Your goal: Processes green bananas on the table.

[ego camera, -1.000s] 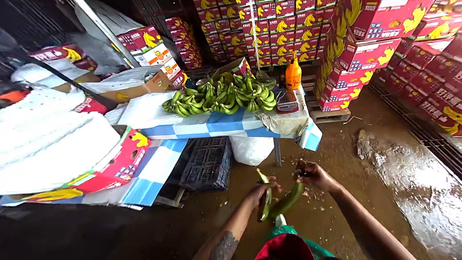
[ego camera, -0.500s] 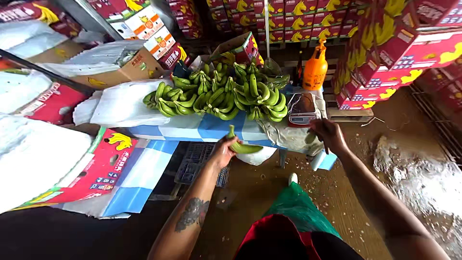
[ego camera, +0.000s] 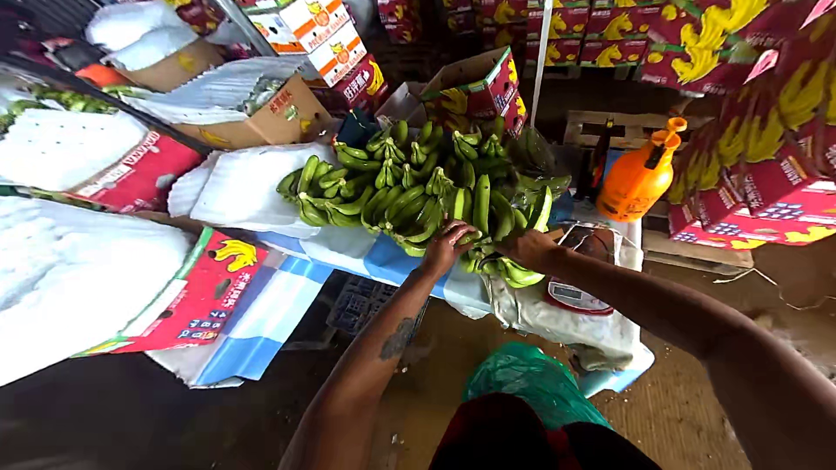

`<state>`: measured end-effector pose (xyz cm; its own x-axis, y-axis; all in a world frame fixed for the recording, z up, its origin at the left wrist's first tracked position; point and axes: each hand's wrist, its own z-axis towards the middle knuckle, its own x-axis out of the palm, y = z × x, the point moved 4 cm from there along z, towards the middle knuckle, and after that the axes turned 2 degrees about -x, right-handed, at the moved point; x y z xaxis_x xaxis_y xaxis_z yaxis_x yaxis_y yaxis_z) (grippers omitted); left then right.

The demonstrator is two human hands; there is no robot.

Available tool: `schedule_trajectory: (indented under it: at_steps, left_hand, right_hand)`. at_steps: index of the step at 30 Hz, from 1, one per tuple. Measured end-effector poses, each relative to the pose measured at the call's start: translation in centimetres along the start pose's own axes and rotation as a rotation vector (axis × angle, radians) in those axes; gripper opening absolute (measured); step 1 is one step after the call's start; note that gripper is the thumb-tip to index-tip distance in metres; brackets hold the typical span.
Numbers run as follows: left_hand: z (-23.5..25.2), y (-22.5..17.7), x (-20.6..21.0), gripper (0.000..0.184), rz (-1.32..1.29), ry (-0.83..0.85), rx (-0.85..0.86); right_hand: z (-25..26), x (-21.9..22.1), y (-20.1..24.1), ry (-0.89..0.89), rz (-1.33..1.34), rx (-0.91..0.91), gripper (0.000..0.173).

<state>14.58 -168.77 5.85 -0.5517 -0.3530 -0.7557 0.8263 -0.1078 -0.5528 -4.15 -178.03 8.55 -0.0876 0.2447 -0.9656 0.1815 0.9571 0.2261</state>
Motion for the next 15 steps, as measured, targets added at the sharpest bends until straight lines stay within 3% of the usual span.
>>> schedule_trajectory:
  at_steps: [4,7,10,12,15]
  left_hand:
    - [0.3,0.1,1.8,0.038,0.051,0.174,0.086]
    - [1.4,-0.7,2.3,0.042,0.169,0.188,0.119]
    - [2.4,-1.4,2.5,0.05,0.243,0.299,0.068]
    - [2.7,-1.4,2.1,0.045,0.234,0.355,0.041]
    - [2.1,1.2,0.7,0.033,0.052,0.213,0.051]
  right_hand:
    - [0.3,0.1,-0.5,0.01,-0.024,-0.05,0.033]
    - [0.3,-0.6,-0.4,0.026,-0.056,-0.059,0.027]
    - [0.5,-0.8,-0.2,0.062,-0.056,-0.063,0.027]
    - [0.7,-0.9,-0.3,0.073,-0.043,-0.071,0.029]
    - [1.2,-1.0,-0.6,0.111,-0.034,-0.066,0.036]
